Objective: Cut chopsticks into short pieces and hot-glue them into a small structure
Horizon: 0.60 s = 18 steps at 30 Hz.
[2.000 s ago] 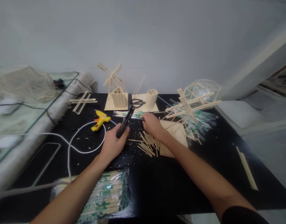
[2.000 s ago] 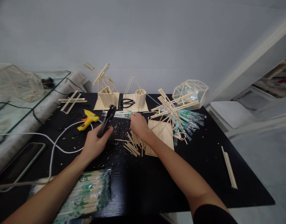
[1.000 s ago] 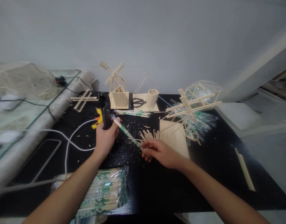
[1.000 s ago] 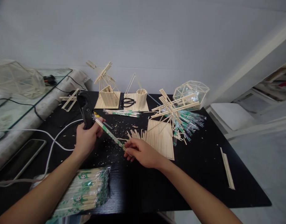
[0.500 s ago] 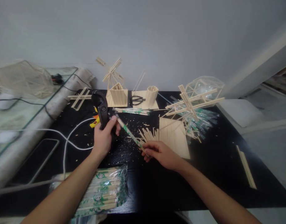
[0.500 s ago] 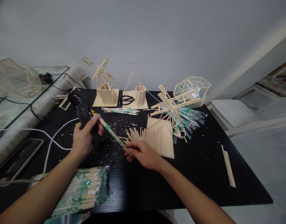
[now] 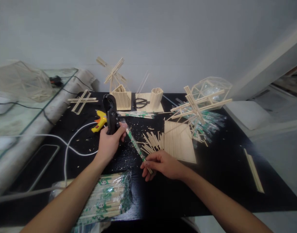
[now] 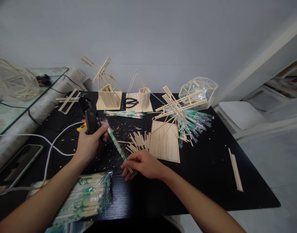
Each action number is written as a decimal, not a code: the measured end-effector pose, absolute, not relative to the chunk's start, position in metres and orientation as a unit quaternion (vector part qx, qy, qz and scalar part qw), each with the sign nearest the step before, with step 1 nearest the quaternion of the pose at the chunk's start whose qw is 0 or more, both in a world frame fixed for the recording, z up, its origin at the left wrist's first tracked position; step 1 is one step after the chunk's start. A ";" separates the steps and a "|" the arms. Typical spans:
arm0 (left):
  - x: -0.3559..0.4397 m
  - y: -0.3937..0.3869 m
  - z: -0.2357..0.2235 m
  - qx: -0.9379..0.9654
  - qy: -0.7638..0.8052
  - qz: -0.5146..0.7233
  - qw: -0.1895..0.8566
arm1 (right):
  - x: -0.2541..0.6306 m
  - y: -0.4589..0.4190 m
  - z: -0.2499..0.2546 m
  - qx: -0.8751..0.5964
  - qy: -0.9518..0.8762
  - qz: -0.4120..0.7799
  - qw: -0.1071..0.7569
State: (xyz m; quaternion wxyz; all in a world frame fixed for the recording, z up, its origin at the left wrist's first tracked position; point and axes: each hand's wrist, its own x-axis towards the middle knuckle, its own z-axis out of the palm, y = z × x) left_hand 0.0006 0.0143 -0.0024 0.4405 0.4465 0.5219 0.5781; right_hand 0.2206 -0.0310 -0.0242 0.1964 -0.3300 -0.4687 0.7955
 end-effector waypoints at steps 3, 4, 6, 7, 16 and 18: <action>0.001 0.014 -0.004 0.451 0.529 0.563 0.446 | 0.220 -0.030 -0.024 -0.329 -0.455 0.802 0.203; 0.001 0.013 -0.004 0.455 0.533 0.556 0.447 | 0.220 -0.030 -0.024 -0.330 -0.452 0.803 0.205; 0.002 0.013 -0.004 0.464 0.537 0.543 0.449 | 0.220 -0.030 -0.024 -0.331 -0.454 0.800 0.209; 0.002 0.012 -0.004 0.468 0.538 0.537 0.451 | 0.220 -0.029 -0.024 -0.332 -0.455 0.799 0.210; 0.003 0.012 -0.005 0.484 0.550 0.495 0.467 | 0.217 -0.034 -0.026 -0.321 -0.443 0.807 0.223; 0.002 0.012 -0.004 0.492 0.546 0.489 0.470 | 0.216 -0.036 -0.026 -0.321 -0.442 0.807 0.225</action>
